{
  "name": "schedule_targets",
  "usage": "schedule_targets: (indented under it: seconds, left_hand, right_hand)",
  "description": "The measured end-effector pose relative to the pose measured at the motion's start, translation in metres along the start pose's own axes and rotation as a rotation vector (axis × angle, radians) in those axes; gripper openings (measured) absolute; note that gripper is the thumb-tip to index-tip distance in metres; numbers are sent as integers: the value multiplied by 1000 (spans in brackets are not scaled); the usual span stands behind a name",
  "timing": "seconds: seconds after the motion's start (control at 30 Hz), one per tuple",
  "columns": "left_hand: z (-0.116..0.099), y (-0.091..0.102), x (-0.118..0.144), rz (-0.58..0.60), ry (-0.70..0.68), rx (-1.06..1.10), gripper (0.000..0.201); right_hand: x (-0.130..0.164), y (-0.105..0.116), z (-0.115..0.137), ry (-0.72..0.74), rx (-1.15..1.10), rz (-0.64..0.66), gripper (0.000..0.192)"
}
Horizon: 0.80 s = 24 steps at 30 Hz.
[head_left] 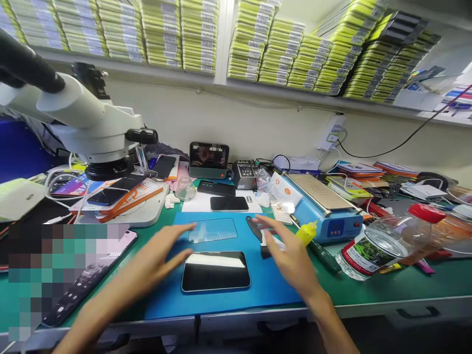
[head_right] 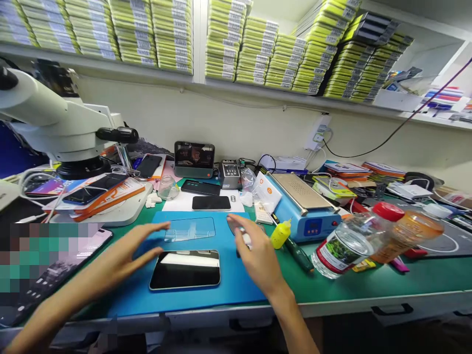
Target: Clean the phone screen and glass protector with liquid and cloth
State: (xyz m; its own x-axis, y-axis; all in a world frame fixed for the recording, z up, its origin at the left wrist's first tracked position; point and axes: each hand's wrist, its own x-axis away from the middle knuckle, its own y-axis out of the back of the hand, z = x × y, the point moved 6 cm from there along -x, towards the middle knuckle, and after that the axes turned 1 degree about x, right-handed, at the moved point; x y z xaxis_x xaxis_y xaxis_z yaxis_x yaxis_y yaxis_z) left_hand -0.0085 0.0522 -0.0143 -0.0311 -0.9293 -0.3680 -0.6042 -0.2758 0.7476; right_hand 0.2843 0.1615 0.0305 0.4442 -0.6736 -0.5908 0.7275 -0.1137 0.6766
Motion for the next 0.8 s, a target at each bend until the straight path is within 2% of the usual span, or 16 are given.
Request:
schedule_targets:
  seconds: [0.07,0.13,0.2,0.23,0.33,0.4,0.53,0.6,0.67,0.73,0.8]
  left_hand:
    - [13,6,-6,-40,35,-74,48]
    - [16,5,-8,5,44,-99,44]
    - [10,0,-2,89,35,-81,46]
    - [6,-3,3,128,32,-73,53]
    - [-4,-13,20,196,54,-90,75]
    - [-4,-16,27,208,92,-88,73]
    - [-1,-20,31,246,136,-10,66]
    - [-1,-20,31,240,140,10,68]
    - [-2,-18,30,224,128,27,69]
    - [-4,-16,30,210,102,54,69]
    - [-9,-13,31,197,66,92,69]
  right_hand:
    - [31,28,-17,-124,49,-252,26]
    - [57,51,-35,-228,113,-484,26]
    - [70,63,-53,-313,191,-589,36]
    - [71,65,-60,-344,232,-579,45]
    - [62,60,-77,-378,341,-410,68]
    - [56,55,-84,-384,380,-319,75]
    - [46,50,-95,-452,412,-217,84]
    - [44,49,-97,-499,353,-217,83]
    - [44,50,-92,-548,231,-276,76]
    - [47,50,-78,-560,111,-331,71]
    - [47,45,-54,-496,50,-275,62]
